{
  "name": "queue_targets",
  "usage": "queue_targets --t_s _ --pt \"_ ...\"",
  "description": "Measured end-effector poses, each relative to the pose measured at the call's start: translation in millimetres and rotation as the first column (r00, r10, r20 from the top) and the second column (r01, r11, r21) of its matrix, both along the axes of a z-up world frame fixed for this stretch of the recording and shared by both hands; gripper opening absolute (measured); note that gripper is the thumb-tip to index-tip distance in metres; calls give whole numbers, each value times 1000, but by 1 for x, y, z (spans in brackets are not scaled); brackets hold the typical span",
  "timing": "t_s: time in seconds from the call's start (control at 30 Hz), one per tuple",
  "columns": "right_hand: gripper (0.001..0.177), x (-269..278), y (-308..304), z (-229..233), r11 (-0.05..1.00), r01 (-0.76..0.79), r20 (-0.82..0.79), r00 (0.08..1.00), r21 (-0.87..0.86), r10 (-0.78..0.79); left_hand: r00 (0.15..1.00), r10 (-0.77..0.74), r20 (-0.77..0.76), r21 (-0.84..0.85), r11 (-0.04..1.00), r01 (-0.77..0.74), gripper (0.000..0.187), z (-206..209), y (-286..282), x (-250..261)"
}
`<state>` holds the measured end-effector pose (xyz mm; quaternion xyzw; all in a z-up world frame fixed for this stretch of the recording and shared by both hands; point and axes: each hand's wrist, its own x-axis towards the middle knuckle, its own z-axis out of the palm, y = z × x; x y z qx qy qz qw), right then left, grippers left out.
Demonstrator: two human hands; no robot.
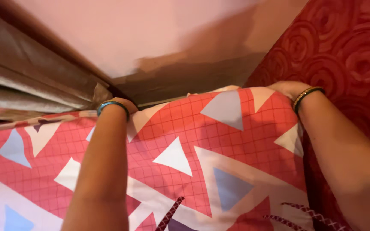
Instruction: The person spreads a patterned bedsheet over a mattress, smoothing it by hand and tucking the edges under the mattress along the sides and head of the bed.
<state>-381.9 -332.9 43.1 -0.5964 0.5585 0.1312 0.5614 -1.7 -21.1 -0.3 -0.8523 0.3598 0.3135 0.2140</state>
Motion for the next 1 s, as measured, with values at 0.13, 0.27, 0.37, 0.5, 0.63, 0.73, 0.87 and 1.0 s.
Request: queue_targets --t_s 0.13,0.27,0.37,0.5,0.63,0.73,0.87,1.0 --pt "54 -15 -41 -53 999 -50 -59 997 -11 49 999 38 -24 -4 999 -39 46 -17 -17 -3" --pt "51 -45 -43 -84 997 -66 -35 997 39 67 986 118 -114 -99 987 -129 45 -32 -4 1" --pt "50 -48 -29 -94 995 -71 2 997 69 71 961 48 -273 -131 988 -86 48 -34 -5 5" --pt "48 -55 -19 -116 995 -40 58 998 92 35 948 74 -308 -155 980 -127 49 -37 -18 2" --pt "46 -94 -15 -145 994 6 110 994 106 -18 920 204 -336 -173 946 -273 51 -44 -30 2" --pt "46 -121 -13 -158 994 25 171 984 111 -43 887 295 -354 -185 908 -376 52 -52 -34 -5" --pt "45 -134 0 -161 994 68 256 963 80 -86 835 412 -365 -208 838 -505 54 -63 -46 -10" --pt "40 -152 33 -132 896 434 304 870 -98 -388 823 476 -309 -194 816 -545 56 -71 -40 -9"
